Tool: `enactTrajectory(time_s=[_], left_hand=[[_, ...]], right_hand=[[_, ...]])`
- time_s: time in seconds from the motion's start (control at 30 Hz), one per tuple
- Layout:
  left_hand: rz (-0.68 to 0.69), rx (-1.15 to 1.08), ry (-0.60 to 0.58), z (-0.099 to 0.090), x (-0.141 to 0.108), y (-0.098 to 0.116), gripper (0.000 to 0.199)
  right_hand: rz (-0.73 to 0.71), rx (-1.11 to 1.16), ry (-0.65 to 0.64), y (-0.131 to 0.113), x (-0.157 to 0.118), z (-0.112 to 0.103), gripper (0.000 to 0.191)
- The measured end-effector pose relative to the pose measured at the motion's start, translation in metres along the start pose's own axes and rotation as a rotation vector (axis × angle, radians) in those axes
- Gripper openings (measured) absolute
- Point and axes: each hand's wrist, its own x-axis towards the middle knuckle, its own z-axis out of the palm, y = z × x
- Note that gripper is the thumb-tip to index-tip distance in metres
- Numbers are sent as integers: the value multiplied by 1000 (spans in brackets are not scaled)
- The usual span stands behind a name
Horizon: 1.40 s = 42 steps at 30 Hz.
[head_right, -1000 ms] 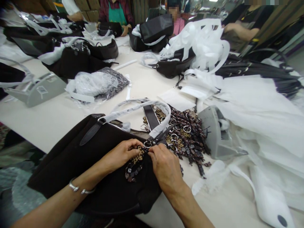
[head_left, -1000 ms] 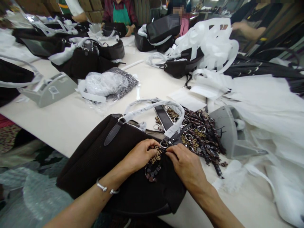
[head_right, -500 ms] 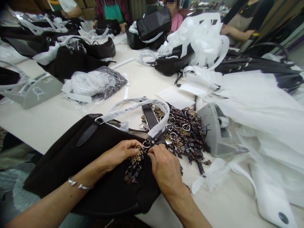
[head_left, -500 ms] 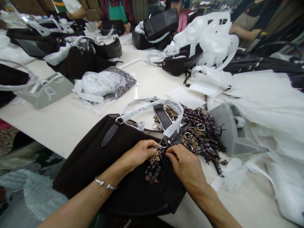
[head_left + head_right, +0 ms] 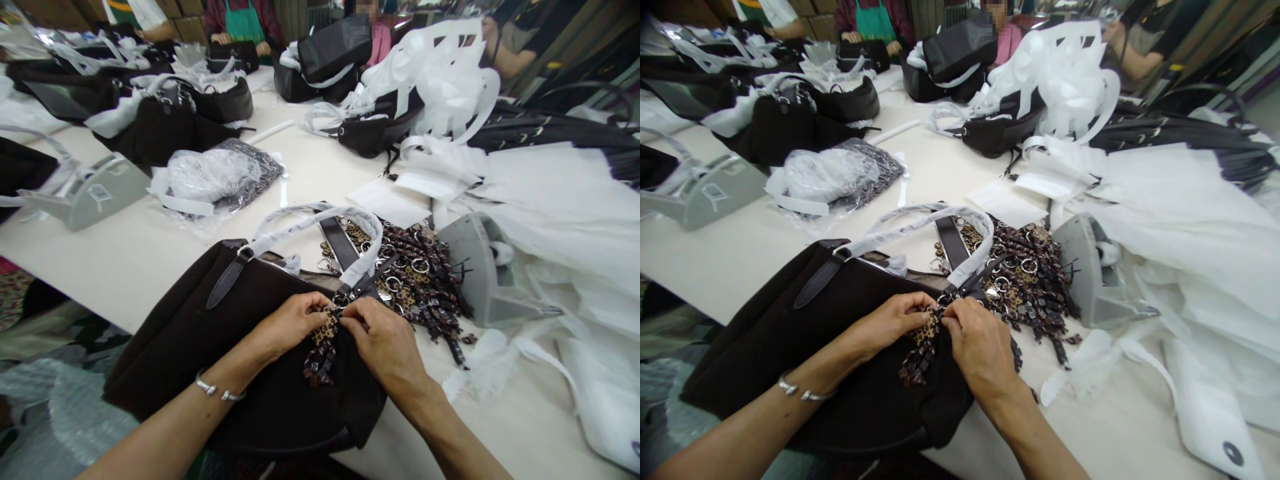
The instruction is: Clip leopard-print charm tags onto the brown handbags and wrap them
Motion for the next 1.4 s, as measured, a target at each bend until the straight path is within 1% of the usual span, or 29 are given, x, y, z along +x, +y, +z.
enactTrajectory(time_s=[0.13,0.23,0.33,0.43,0.5,0.57,0.6,0.7,0.77,0.83,0.87,0.93,1.0,1.03,1.1,1.23,1.3,1.4], left_hand=[[25,48,23,1,0,0,26],[60,151,84,4,0,1,34],[97,260,157,8,0,2,30],[142,306,239,13,-2,1,25],[216,369,319,15,-3,0,21],[314,517,388,16,-6,1,21],[363,617,402,16,-8,1,22],[488,871,387,13,-12,5,27],[566,890,394,11,-13,9,25],[610,766,424,9,-14,15,20],[601,675,426,9,-14,18,18],[518,495,383,8,-12,26,15],[409,372,288,6,-7,34,15],[365,347,242,5,-4,37,14],[316,375,203,2,4,39,13],[312,631,242,-3,18,35,13],[306,723,238,-3,21,31,13],[275,777,237,-2,22,26,13]], right_hand=[[-46,46,-18,2,2,-1,5],[-61,68,-34,5,2,-2,6],[-56,53,-54,7,3,-3,8],[-80,73,-88,8,4,-4,11],[-92,98,-106,8,3,-5,13],[-88,108,-108,7,2,-6,14],[-83,109,-105,7,1,-6,15],[-69,119,-79,6,-2,-7,16],[-61,148,-61,6,-3,-7,16],[-40,188,-35,5,-3,-8,15],[-16,209,-26,5,-2,-9,14],[65,242,-24,2,-1,-13,10],[154,258,-27,0,2,-17,8],[189,259,-25,-1,3,-19,9],[228,254,-15,-2,5,-21,11],[237,206,-20,-1,7,-20,20],[229,140,-28,0,9,-19,20],[227,34,-46,1,13,-18,15]])
